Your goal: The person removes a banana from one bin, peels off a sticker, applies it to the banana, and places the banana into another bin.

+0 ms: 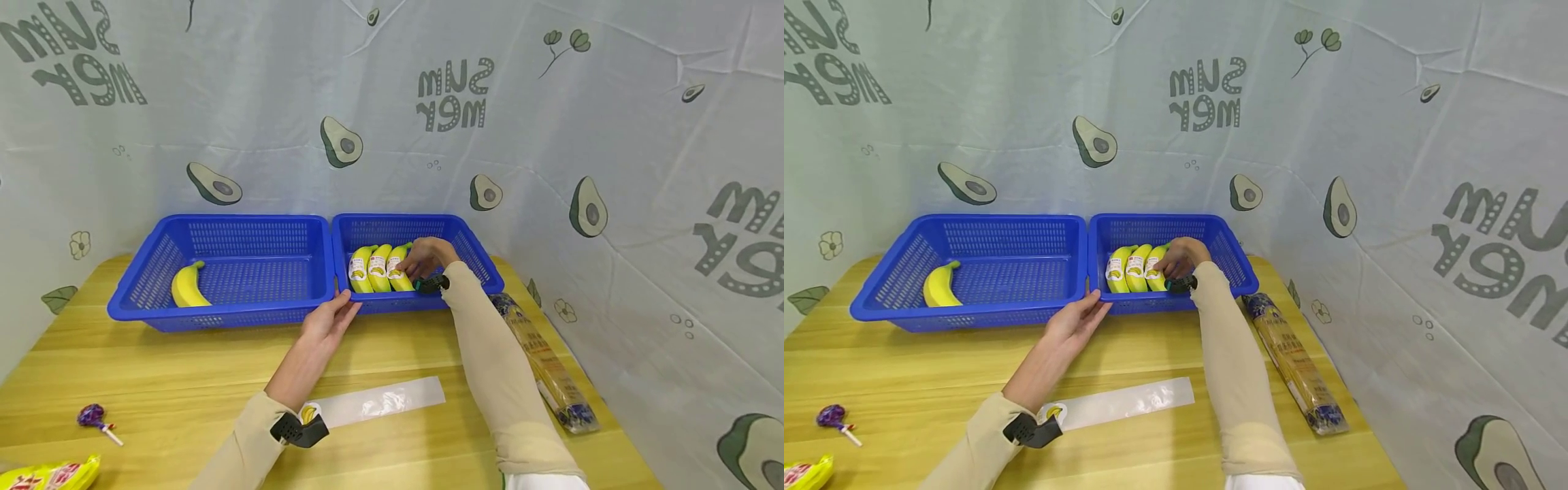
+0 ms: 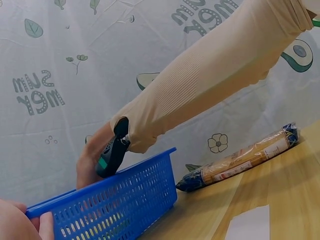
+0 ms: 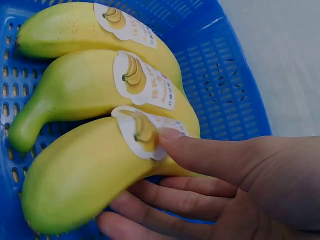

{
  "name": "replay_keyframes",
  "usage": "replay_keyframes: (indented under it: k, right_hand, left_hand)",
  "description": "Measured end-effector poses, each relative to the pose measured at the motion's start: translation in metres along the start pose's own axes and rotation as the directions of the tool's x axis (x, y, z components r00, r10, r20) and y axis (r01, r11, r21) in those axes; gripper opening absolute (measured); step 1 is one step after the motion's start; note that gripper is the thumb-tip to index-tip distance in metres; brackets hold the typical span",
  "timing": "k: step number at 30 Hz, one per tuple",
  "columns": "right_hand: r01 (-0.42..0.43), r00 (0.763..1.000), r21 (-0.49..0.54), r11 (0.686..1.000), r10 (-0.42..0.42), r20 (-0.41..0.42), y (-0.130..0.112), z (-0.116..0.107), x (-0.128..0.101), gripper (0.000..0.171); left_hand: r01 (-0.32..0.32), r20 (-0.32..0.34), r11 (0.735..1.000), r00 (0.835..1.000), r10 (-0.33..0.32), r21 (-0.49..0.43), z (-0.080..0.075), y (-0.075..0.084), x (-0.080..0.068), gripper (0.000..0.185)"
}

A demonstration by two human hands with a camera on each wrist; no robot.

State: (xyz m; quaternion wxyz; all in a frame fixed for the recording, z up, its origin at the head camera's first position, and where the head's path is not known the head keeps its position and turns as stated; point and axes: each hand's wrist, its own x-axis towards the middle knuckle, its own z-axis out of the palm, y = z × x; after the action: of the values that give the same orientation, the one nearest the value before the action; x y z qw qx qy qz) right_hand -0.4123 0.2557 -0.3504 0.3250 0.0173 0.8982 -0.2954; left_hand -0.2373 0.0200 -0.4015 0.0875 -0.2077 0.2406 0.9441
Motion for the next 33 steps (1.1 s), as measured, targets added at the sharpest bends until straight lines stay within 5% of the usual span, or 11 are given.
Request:
replay_keyframes:
  k: [7, 18, 33]
  right_hand:
    - [0.017, 0.999, 0.006, 1.0, -0.017, 0.037, 0.001, 0.0, -0.002, 0.02]
    - [0.042, 0.992, 0.175, 0.984, -0.062, 0.11, -0.004, -0.002, -0.004, 0.023]
    - [0.099, 0.99, 0.213, 0.972, -0.118, 0.075, 0.008, -0.003, -0.014, 0.033]
  left_hand:
    - [-0.002, 0.015, 1.0, 1.0, 0.002, -0.005, 0.0, 0.0, -0.001, 0.027]
    - [-0.005, 0.0, 1.0, 1.0, 0.005, -0.002, 0.0, 0.002, -0.002, 0.023]
    - [0.001, 0.006, 1.0, 1.0, -0.001, 0.01, 0.001, 0.001, -0.002, 0.03]
